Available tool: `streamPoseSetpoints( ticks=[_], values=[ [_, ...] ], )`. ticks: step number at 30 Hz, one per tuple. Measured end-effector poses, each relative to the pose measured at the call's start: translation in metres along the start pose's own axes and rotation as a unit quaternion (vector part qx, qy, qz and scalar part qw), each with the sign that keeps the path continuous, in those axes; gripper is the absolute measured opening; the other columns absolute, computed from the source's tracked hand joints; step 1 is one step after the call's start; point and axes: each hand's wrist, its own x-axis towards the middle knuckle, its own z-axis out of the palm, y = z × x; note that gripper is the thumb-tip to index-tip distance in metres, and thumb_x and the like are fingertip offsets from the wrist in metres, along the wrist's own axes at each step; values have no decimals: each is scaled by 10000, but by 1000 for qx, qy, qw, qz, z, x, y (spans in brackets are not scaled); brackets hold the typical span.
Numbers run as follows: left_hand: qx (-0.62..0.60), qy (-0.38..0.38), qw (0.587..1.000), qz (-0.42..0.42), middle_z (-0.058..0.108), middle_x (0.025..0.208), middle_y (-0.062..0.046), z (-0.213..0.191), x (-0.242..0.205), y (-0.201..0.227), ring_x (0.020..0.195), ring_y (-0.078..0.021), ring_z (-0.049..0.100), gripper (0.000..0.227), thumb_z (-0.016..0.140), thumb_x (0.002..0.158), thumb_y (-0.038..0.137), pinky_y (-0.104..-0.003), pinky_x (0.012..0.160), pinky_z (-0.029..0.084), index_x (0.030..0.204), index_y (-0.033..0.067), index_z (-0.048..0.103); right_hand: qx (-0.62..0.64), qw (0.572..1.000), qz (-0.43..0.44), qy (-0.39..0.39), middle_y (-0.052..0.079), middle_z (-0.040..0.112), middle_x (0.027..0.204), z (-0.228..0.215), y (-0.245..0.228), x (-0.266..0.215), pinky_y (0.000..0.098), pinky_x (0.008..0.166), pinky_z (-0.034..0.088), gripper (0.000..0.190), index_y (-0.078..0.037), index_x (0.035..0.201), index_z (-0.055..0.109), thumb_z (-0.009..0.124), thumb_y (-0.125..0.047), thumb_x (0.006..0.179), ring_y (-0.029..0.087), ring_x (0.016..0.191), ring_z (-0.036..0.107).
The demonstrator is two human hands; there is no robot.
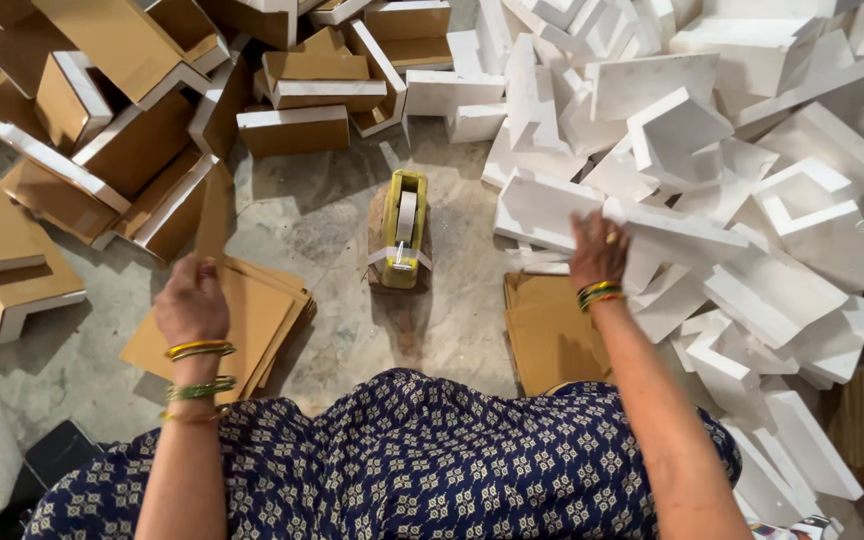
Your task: The person sits on the floor and assembles small cardboard boxes by inserting white foam inserts into the cardboard shells. They use a handheld tape dispenser to secure the foam pieces to the cardboard, repeating this process for multiple units.
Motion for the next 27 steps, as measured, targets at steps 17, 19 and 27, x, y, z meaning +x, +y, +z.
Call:
streamPoseSetpoints(
  ticks=[17, 19, 27],
  values=[
    [-625, -103, 644, -429, 686, 897, -84, 55, -16, 6, 669, -170, 685, 339, 664, 984, 372, -357, 590, 613, 964, 34, 667, 375, 878, -195, -223, 160, 704, 1204, -224, -210, -52, 377, 682, 629, 761, -191, 1534, 369, 673, -411, 871, 254, 850, 754],
    [-614, -125, 617, -476, 713, 891, -34, 66, -23, -16, 650, -144, 685, 145, 592, 939, 154, -323, 540, 568, 980, 74, 706, 324, 909, -183, -187, 125, 769, 1159, -223, -252, -62, 391, 776, 624, 601, -218, 1446, 482, 690, -425, 921, 250, 904, 774],
    [-666, -427, 454, -410, 497, 583, 35, 106, -57, -51, 431, -81, 475, 181, 516, 1042, 107, -242, 387, 409, 862, 87, 528, 452, 877, -165, 0, 235, 630, 1225, -238, -273, -46, 432, 913, 547, 1014, -35, 1521, 319, 869, -369, 738, 371, 1081, 636]
  ],
)
